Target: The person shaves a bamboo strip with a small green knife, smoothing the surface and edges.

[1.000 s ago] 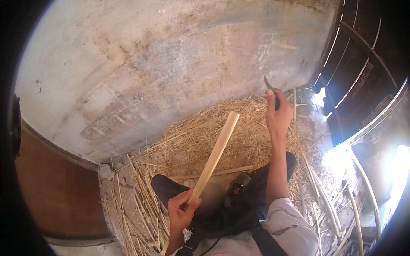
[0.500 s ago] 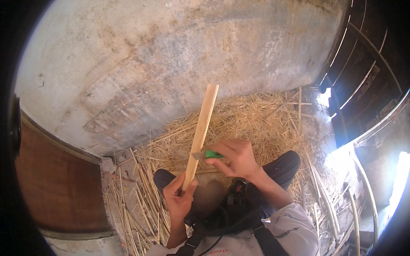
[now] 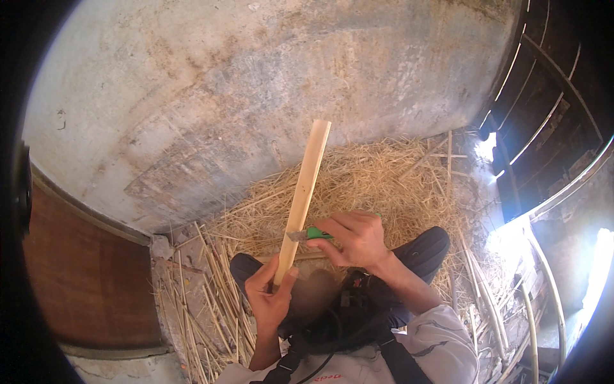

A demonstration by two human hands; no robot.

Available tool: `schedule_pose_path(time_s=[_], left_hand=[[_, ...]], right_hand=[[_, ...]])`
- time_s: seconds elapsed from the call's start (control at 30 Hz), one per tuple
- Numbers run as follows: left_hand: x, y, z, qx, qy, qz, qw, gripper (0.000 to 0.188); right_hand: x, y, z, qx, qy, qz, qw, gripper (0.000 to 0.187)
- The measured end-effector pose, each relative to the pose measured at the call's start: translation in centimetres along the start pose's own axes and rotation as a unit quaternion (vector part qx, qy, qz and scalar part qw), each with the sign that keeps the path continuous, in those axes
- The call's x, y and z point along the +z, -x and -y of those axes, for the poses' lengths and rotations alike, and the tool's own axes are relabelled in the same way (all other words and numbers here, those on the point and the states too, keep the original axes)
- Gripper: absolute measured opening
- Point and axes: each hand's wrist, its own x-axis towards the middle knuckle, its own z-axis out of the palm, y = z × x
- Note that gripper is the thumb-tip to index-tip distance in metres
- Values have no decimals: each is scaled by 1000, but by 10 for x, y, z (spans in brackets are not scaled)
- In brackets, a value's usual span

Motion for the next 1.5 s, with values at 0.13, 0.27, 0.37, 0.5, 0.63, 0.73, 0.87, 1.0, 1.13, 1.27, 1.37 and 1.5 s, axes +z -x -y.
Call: schedule_pose_path(time_s=[0.13,0.27,0.37,0.5,0.63,0.73,0.87,1.0,1.13,1.27,1.37,1.5], left_hand=[[-2,3,4,-23,8,8,1000,40],[-3,5,7,10,-12,14,1000,40],[-1,6,7,23,-16,9,1000,39],[-5,9,-4,-46,-27,26,998,38],[-20,38,12,-67,-16,62,996,32],[-22,44,11,-47,-31,66,996,33],[-24,29,18,-43,-65,22,997,38],[-17,18,9,-40,-81,0,996,39],[-15,15,10,-11,-106,3,994,37],[-10,11,3,13,-126,4,992,37],[-10,12,4,0,-111,10,994,36],[-10,12,8,-21,-67,23,997,36]], right_hand=[[-1,-1,0,2,16,-4,1000,31],[-2,-2,-3,7,29,-16,999,29],[0,-1,-8,7,28,-27,999,28],[3,0,-30,25,43,-85,995,25],[-30,-20,-105,323,124,-130,929,30],[-45,-5,-145,352,76,-136,923,41],[-27,3,-110,371,-176,-61,910,42],[-14,0,-65,392,-325,5,861,44],[-2,-2,-41,294,-350,5,890,46],[1,0,-28,257,-308,15,916,35],[2,0,-22,288,-313,29,904,27],[11,1,-21,338,-369,6,866,19]])
